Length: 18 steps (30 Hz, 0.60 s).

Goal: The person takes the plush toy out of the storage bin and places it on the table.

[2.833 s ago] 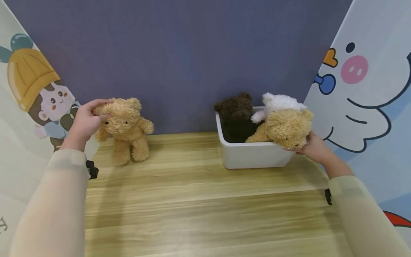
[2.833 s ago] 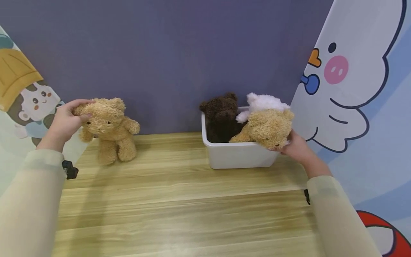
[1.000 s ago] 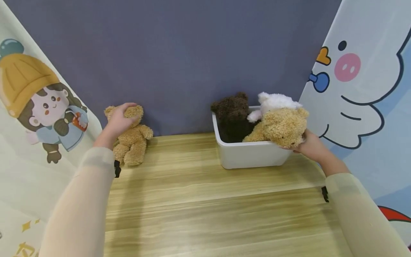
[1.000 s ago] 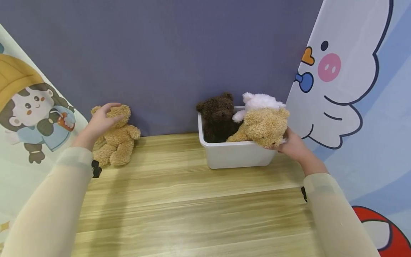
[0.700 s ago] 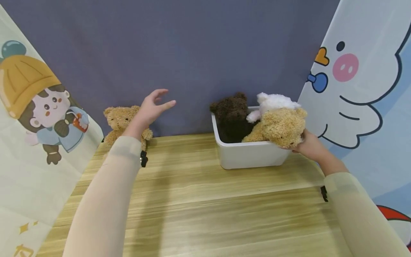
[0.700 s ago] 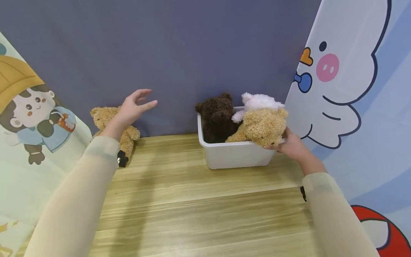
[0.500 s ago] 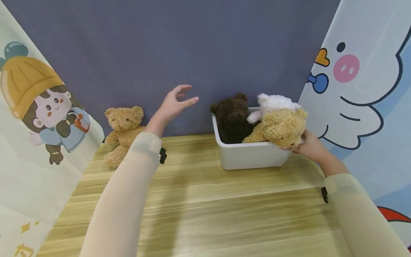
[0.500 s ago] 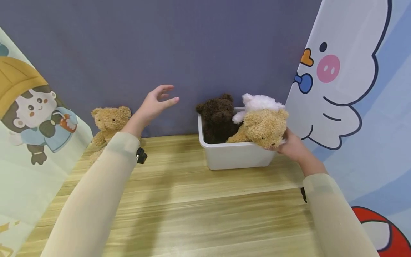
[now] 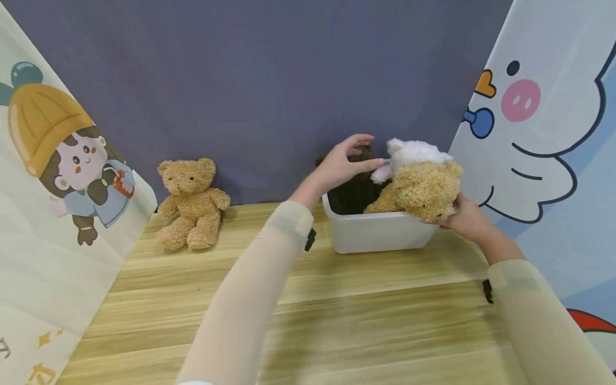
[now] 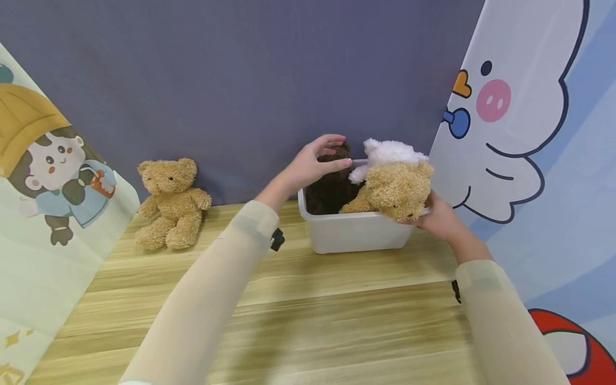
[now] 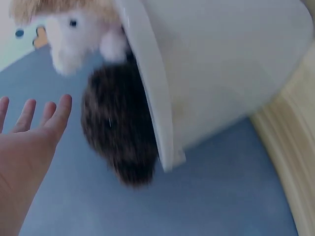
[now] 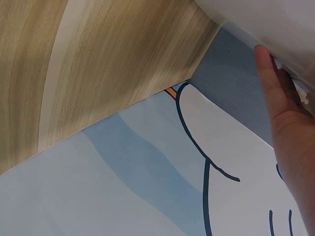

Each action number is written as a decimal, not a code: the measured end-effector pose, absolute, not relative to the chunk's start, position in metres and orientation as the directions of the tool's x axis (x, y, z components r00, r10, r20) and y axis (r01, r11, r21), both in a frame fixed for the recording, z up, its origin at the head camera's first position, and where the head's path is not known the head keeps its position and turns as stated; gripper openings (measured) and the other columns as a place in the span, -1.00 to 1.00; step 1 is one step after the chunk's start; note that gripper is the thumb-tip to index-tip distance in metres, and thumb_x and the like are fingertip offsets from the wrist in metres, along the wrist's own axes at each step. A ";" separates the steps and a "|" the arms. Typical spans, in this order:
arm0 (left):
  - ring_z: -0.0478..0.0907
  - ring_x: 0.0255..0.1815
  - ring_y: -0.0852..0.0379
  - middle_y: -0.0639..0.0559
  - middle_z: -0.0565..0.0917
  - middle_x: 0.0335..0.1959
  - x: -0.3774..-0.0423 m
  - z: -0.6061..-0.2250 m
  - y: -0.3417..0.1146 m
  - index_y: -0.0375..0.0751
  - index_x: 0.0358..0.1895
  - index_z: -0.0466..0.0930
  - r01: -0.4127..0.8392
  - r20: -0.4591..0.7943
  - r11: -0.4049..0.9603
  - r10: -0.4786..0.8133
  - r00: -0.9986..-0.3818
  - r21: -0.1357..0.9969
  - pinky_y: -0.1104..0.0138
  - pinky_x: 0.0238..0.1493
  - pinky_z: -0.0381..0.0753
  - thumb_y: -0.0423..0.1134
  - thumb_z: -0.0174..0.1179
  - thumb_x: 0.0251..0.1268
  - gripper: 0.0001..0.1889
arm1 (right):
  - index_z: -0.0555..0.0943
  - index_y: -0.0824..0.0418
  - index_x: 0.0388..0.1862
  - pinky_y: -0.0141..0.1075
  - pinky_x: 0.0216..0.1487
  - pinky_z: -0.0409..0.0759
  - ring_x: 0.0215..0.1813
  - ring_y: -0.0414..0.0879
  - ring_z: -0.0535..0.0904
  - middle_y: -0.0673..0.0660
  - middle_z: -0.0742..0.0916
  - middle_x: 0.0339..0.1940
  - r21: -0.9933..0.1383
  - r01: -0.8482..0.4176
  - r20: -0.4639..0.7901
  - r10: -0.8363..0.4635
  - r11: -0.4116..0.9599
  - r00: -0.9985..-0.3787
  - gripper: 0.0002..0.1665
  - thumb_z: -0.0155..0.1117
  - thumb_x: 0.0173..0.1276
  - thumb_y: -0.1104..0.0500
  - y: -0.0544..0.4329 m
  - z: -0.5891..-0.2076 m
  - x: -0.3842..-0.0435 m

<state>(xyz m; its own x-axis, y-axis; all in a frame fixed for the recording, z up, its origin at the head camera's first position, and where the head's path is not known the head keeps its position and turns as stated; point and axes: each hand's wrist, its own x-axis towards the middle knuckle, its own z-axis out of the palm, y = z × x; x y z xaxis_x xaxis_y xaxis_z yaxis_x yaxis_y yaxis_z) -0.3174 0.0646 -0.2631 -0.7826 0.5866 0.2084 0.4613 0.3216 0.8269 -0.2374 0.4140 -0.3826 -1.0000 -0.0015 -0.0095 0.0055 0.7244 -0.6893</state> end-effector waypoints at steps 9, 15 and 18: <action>0.24 0.70 0.10 0.34 0.25 0.66 -0.300 -0.276 0.122 0.36 0.65 0.23 0.478 0.149 0.326 0.680 -0.718 0.816 0.06 0.58 0.46 0.22 0.41 0.36 -0.15 | -0.22 0.39 0.76 -0.01 0.07 0.83 0.10 0.25 0.76 0.64 0.35 0.53 -0.686 0.010 -0.016 -0.001 0.728 -1.000 0.34 0.52 0.44 0.00 0.412 -0.382 -0.238; 0.25 0.63 0.33 0.36 0.26 0.62 -0.285 -0.279 0.166 0.44 0.63 0.23 0.553 0.137 0.413 0.699 -0.702 0.724 0.28 0.54 0.45 0.25 0.44 0.31 -0.14 | -0.23 0.36 0.77 -0.11 0.00 0.83 0.08 0.21 0.77 0.63 0.37 0.52 -0.671 0.011 -0.013 0.003 0.742 -1.000 0.36 0.50 0.45 -0.09 0.420 -0.380 -0.235; 0.28 0.57 0.37 0.37 0.26 0.59 -0.278 -0.283 0.188 0.52 0.62 0.20 0.596 0.120 0.522 0.682 -0.721 0.610 0.35 0.48 0.48 0.35 0.42 0.26 -0.11 | -0.24 0.37 0.77 -0.15 -0.02 0.83 0.09 0.22 0.76 0.65 0.35 0.53 -0.667 0.009 -0.014 -0.001 0.745 -1.000 0.34 0.47 0.48 -0.09 0.423 -0.381 -0.231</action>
<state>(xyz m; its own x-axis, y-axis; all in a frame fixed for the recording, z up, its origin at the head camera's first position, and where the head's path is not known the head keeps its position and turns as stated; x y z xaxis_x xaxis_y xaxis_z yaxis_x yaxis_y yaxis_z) -0.2781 0.1875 -0.2830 -0.7212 0.6822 0.1201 0.5957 0.5223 0.6102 -0.2311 0.4228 -0.3810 -0.9999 -0.0009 -0.0144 0.0090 0.7446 -0.6674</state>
